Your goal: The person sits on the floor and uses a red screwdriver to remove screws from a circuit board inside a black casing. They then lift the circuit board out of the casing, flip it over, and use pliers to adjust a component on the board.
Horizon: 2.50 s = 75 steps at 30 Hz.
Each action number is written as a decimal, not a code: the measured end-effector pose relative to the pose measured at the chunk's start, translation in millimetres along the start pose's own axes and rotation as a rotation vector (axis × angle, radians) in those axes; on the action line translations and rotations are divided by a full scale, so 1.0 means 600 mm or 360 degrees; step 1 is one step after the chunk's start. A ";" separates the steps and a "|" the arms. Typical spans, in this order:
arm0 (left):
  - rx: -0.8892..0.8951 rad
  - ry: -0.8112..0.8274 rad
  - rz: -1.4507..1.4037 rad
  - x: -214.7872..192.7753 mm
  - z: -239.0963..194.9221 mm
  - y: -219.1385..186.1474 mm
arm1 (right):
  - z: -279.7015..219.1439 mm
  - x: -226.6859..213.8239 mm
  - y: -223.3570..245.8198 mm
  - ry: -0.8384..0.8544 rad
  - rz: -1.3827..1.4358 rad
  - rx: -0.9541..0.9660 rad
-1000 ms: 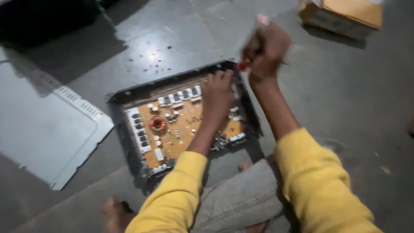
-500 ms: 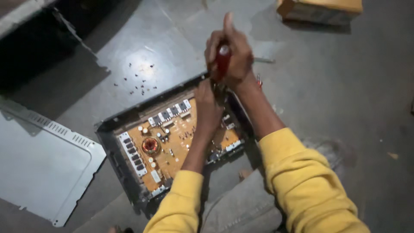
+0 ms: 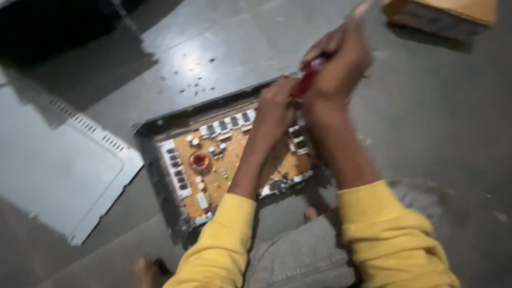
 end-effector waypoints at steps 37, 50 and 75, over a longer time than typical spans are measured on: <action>-0.0301 -0.0125 0.0405 0.028 -0.028 0.011 | -0.018 -0.058 -0.044 0.0172 -0.1308 0.0467; 0.0171 -0.0180 0.1021 0.050 -0.042 -0.007 | 0.008 -0.055 0.041 0.0314 -0.0443 -0.0053; 0.0095 -0.0217 0.1366 0.026 0.020 0.044 | -0.055 0.001 0.037 0.0049 0.0192 -0.0285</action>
Point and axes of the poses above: each hand's wrist, its own z-axis towards the middle knuckle, its own x-axis out of the palm, y = z × x, the point moved 3 cm from there along z, towards the middle knuckle, and after that the axes turned 3 degrees about -y, right-handed, at the moved point
